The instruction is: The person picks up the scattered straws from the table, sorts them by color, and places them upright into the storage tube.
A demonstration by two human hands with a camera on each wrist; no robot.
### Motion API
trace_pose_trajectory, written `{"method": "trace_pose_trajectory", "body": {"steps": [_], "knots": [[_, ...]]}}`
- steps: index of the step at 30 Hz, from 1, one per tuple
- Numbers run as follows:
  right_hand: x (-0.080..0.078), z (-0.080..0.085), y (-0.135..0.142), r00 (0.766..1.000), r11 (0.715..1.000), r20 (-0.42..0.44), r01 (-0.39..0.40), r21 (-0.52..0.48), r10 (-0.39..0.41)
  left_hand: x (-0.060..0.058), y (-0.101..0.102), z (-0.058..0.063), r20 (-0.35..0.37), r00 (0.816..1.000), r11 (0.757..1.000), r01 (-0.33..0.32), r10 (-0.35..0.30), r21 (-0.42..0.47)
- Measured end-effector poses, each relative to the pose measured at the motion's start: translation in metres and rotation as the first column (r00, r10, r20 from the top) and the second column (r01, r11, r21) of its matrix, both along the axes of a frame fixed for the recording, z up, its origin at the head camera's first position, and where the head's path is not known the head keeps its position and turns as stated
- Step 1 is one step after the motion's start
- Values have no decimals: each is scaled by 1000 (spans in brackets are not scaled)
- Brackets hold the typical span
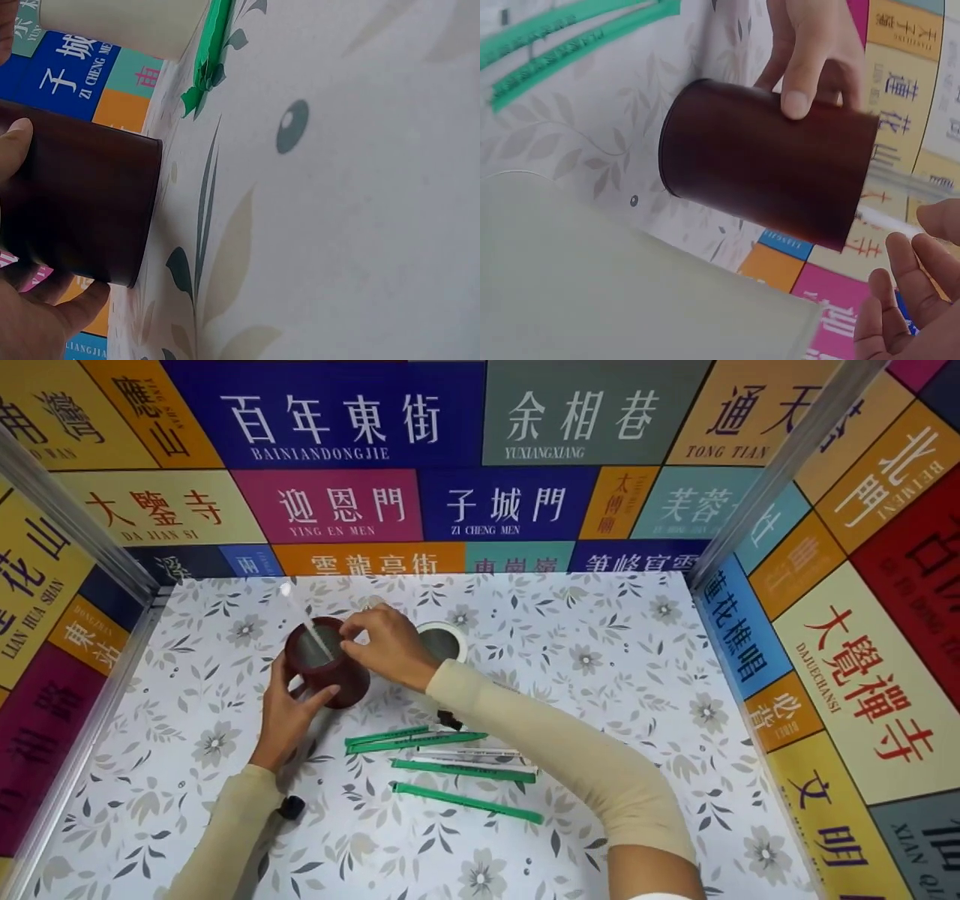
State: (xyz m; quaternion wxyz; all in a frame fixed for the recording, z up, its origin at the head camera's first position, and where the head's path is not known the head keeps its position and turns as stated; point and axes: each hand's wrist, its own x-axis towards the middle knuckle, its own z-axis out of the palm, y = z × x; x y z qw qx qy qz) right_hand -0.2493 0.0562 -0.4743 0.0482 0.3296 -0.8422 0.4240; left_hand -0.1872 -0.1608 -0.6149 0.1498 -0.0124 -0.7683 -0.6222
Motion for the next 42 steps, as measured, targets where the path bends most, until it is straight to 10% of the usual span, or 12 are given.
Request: {"method": "trace_pose_trajectory", "body": {"steps": [18,31,42], "knots": [[72,-12,81,985,984,6,-174,39,174,-2,-2,1,26,1000,998,-19,17,66],[76,-91,163,993,995,122,-7,102,-6,1,1,0,70,997,997,-42,37,71],[82,-113,203,992,955,62,89,282,-111,0,1,0,48,998,998,-39,36,46]]}}
